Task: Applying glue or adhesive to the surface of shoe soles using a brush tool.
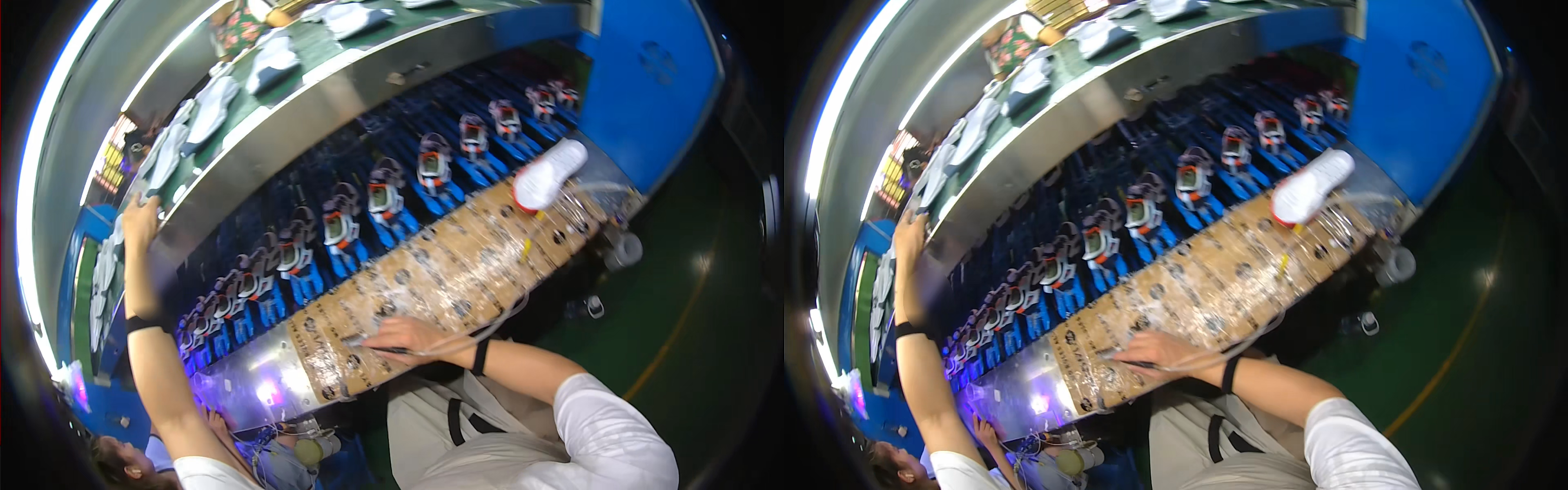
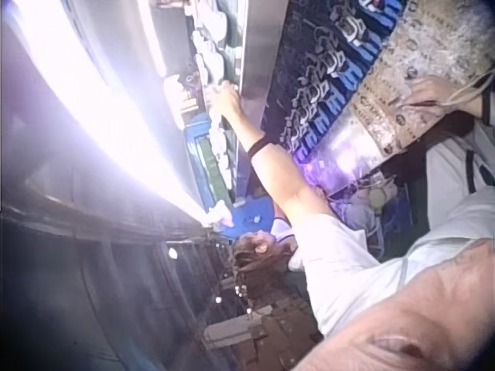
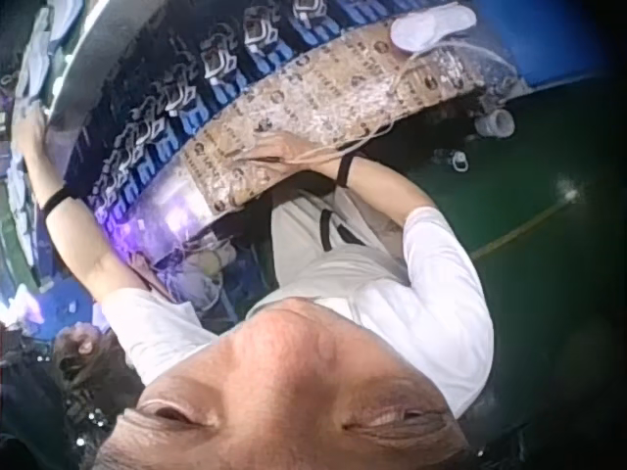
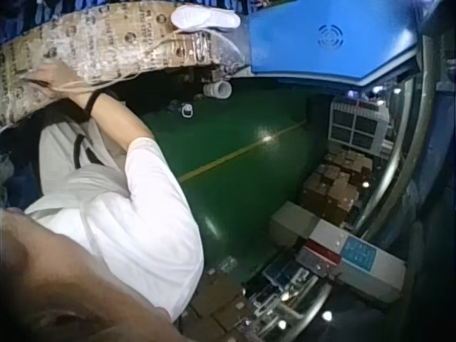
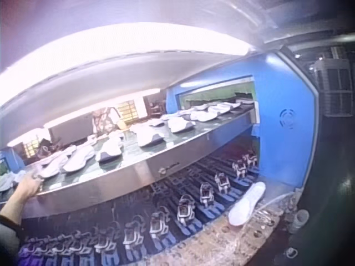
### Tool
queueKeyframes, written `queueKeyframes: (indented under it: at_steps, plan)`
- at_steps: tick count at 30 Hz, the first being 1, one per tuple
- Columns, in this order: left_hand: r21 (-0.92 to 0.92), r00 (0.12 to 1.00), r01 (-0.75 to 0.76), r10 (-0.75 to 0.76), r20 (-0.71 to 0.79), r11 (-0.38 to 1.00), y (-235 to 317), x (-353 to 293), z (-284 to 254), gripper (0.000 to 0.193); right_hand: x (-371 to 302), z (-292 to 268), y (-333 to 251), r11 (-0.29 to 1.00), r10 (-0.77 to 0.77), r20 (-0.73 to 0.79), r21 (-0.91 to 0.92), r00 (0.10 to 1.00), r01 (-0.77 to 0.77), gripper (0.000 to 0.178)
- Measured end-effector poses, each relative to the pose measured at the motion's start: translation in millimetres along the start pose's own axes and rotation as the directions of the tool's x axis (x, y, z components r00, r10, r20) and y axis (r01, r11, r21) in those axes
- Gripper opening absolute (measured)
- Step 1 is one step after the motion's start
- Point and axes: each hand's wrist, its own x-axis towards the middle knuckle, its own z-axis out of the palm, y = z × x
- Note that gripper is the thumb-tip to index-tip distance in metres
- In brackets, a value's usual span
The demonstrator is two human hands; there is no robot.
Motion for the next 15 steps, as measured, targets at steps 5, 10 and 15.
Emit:
queueKeyframes:
  at_steps: [5, 10, 15]
  plan:
    - [-0.063, 0.918, -0.263, 0.23, -0.323, 0.963, -93.5, 38.7, 5.9, 0.056, 3.1, 8.9, -3.4, 0.991, -0.051, 0.001, -0.126, 0.999, 0.051, 0.041]
    - [0.752, 0.983, 0.173, -0.06, -0.175, 0.636, -193.5, 61.7, 8.4, 0.071, -5.3, 6.6, -4.6, 0.995, 0.039, -0.023, -0.086, 0.999, -0.041, 0.03]
    - [0.492, 0.965, 0.075, 0.062, -0.255, 0.868, -248.1, 76.3, 7.2, 0.059, -4.3, 12.4, -1.4, 0.999, 0.022, -0.014, -0.028, 1.0, -0.022, 0.031]
